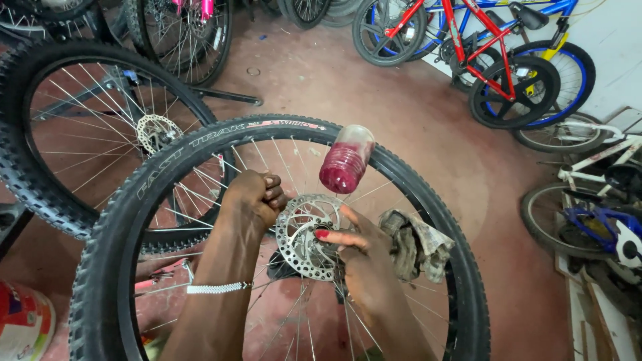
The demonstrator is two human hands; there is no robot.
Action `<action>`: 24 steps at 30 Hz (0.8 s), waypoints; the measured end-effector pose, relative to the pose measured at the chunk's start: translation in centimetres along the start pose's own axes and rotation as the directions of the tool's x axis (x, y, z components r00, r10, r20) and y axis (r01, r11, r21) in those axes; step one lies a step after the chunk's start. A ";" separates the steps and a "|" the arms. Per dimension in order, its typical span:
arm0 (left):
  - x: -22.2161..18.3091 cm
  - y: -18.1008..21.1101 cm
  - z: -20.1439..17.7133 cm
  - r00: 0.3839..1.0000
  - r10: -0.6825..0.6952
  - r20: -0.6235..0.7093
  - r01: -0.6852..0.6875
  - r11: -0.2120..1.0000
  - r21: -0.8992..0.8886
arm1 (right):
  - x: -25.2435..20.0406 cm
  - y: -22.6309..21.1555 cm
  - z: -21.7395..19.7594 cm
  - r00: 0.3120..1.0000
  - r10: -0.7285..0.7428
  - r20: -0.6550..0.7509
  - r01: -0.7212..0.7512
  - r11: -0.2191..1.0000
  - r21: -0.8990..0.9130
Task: Applying red grease from a squeeze bottle to the hub of a bicycle wheel
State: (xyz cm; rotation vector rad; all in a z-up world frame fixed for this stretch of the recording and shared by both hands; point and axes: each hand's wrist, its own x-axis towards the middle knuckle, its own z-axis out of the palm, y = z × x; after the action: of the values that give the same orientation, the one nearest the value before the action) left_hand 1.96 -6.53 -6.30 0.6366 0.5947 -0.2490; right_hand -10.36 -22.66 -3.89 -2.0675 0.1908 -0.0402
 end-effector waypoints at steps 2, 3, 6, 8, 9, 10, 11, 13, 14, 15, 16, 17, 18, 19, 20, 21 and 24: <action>0.1 0.0 -0.1 1.000 -0.006 0.008 0.006 1.000 -0.002 | 0.3 0.5 -0.8 0.997 0.006 0.081 -0.035 0.934 0.354; 0.0 0.1 -0.1 1.000 -0.005 0.009 0.005 1.000 -0.001 | 0.5 0.4 -1.0 0.997 0.006 0.080 -0.034 0.934 0.355; 0.1 0.2 0.0 1.000 -0.029 -0.007 0.029 1.000 -0.013 | 0.4 -0.5 -1.5 0.991 -0.113 0.073 0.097 0.977 0.190; 0.3 0.1 -0.1 0.999 -0.036 0.001 0.036 0.999 -0.004 | -0.5 -1.9 -1.4 0.930 -0.368 -0.005 0.339 0.864 -0.371; 0.3 0.1 -0.1 0.999 -0.036 0.000 0.036 0.999 -0.005 | -0.6 -1.9 -1.4 0.930 -0.367 -0.005 0.339 0.864 -0.372; 0.3 0.1 -0.1 1.000 -0.029 0.012 0.029 1.000 -0.010 | -0.7 -2.1 -1.4 0.896 -0.442 0.048 0.422 0.814 -0.399; 0.3 0.2 -0.2 1.000 -0.021 0.023 0.022 1.000 -0.016 | -0.7 -2.2 -1.4 0.854 -0.510 0.103 0.502 0.756 -0.420; 0.3 0.2 -0.3 1.000 -0.009 0.017 0.009 1.000 -0.004 | -1.0 -2.5 -1.6 0.852 -0.502 0.148 0.502 0.705 -0.501; 0.4 0.3 -0.3 1.000 0.003 0.019 -0.004 1.000 0.010 | -1.1 -2.7 -1.7 0.850 -0.492 0.187 0.500 0.644 -0.578; 0.4 0.2 -0.3 1.000 0.005 0.019 -0.005 1.000 0.008 | -1.1 -2.9 -1.8 0.849 -0.494 0.188 0.502 0.643 -0.578; 0.4 0.2 -0.3 1.000 -0.006 0.017 0.006 1.000 -0.004 | -1.1 -3.0 -1.9 0.846 -0.476 0.241 0.507 0.575 -0.642; 0.4 0.2 -0.4 1.000 -0.017 0.016 0.018 1.000 -0.016 | -1.0 -3.2 -2.1 0.843 -0.452 0.292 0.511 0.501 -0.699; 0.3 0.3 -0.4 1.000 -0.019 0.014 0.019 1.000 -0.016 | -1.0 -3.3 -2.2 0.844 -0.450 0.293 0.510 0.502 -0.699; 0.2 0.3 -0.4 1.000 -0.018 0.011 0.018 1.000 -0.008 | -0.9 -3.5 -2.4 0.806 -0.474 0.355 0.561 0.421 -0.713; 0.1 0.3 -0.3 1.000 -0.016 0.010 0.016 1.000 0.000 | -0.7 -3.7 -2.6 0.764 -0.492 0.416 0.608 0.334 -0.721; 0.1 0.3 -0.3 1.000 -0.017 0.011 0.017 1.000 -0.001 | -0.5 -3.8 -2.5 0.765 -0.492 0.416 0.607 0.333 -0.722; 0.4 0.3 -0.4 1.000 -0.025 0.007 0.025 1.000 -0.006 | 0.3 -3.9 -2.4 0.754 -0.478 0.451 0.618 0.285 -0.732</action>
State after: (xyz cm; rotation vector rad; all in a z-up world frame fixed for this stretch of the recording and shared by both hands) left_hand 2.27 -6.07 -6.66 0.6223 0.5973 -0.2727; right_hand -9.87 -22.94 0.71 -3.0497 -0.8227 -0.2762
